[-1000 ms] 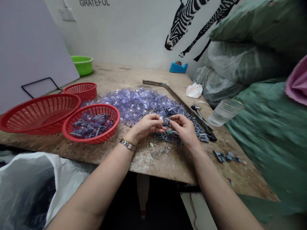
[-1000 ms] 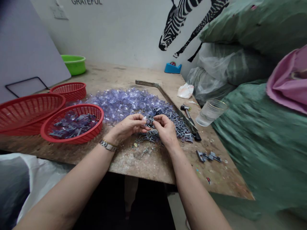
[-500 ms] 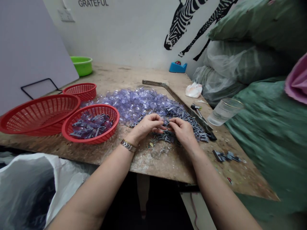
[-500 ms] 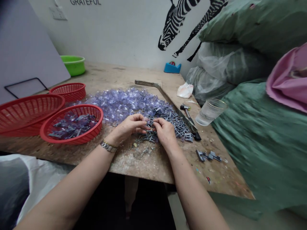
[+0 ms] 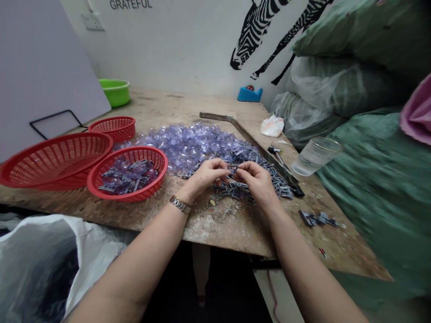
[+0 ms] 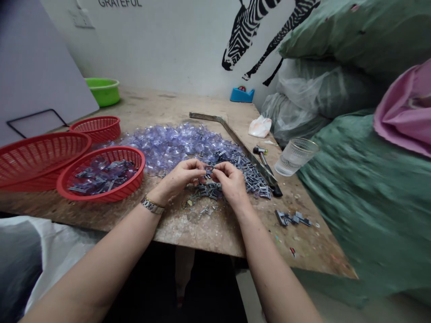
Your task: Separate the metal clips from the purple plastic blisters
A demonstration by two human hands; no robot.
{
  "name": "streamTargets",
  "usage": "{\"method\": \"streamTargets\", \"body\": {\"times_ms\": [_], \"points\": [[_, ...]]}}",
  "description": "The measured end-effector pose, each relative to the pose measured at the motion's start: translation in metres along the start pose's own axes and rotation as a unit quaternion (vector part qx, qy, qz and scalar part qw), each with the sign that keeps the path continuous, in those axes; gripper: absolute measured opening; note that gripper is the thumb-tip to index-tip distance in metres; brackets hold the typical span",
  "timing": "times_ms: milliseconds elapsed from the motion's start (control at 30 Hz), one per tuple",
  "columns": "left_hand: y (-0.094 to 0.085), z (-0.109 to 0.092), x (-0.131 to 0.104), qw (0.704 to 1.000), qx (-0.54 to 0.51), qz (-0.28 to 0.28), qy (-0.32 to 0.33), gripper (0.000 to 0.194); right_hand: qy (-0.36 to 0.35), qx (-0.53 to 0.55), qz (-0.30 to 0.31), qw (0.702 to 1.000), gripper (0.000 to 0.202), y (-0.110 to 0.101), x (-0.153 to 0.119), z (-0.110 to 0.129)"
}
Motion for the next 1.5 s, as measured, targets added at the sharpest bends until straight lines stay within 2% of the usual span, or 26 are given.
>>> {"method": "streamTargets", "body": {"times_ms": [267,533,700,800,967,1133,1367,1500], "points": [[0.004,0.002,0.000,0.999,0.003,0.051,0.003,0.017,0.003,0.016,-0.001,1.000,0.023,0.001,-0.001,0.002],[0.006,-0.008,-0.001,0.990,0.086,0.023,0.113,0.023,0.003,0.042,-0.005,0.999,0.024,0.001,-0.002,0.006],[0.006,-0.006,0.000,0.981,0.111,0.019,0.157,0.018,0.001,0.053,-0.009,0.999,0.023,0.002,-0.004,0.008],[0.005,-0.003,0.003,0.986,0.096,0.010,0.137,0.014,-0.005,0.060,-0.024,0.998,0.020,0.002,-0.004,0.008],[0.004,-0.002,0.002,0.998,0.013,-0.016,0.055,0.010,-0.020,0.098,-0.071,0.992,0.020,0.000,-0.005,0.010],[0.004,-0.003,-0.002,0.996,-0.088,-0.023,-0.003,0.009,-0.005,0.109,-0.052,0.993,0.021,0.004,-0.007,0.010],[0.004,-0.003,0.000,0.993,-0.107,-0.018,-0.045,0.011,0.004,0.107,-0.044,0.993,0.020,0.007,-0.008,0.011],[0.005,-0.004,-0.001,0.993,-0.108,-0.025,-0.047,0.010,0.002,0.102,-0.048,0.994,0.019,0.007,-0.008,0.011]]}}
Point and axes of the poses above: each hand's wrist, its own x-axis towards the middle knuckle, its own y-axis out of the palm, z = x × y, the point moved 3 cm from there along x, towards the middle knuckle, and after that the axes turned 2 degrees about x, right-handed, at the moved point
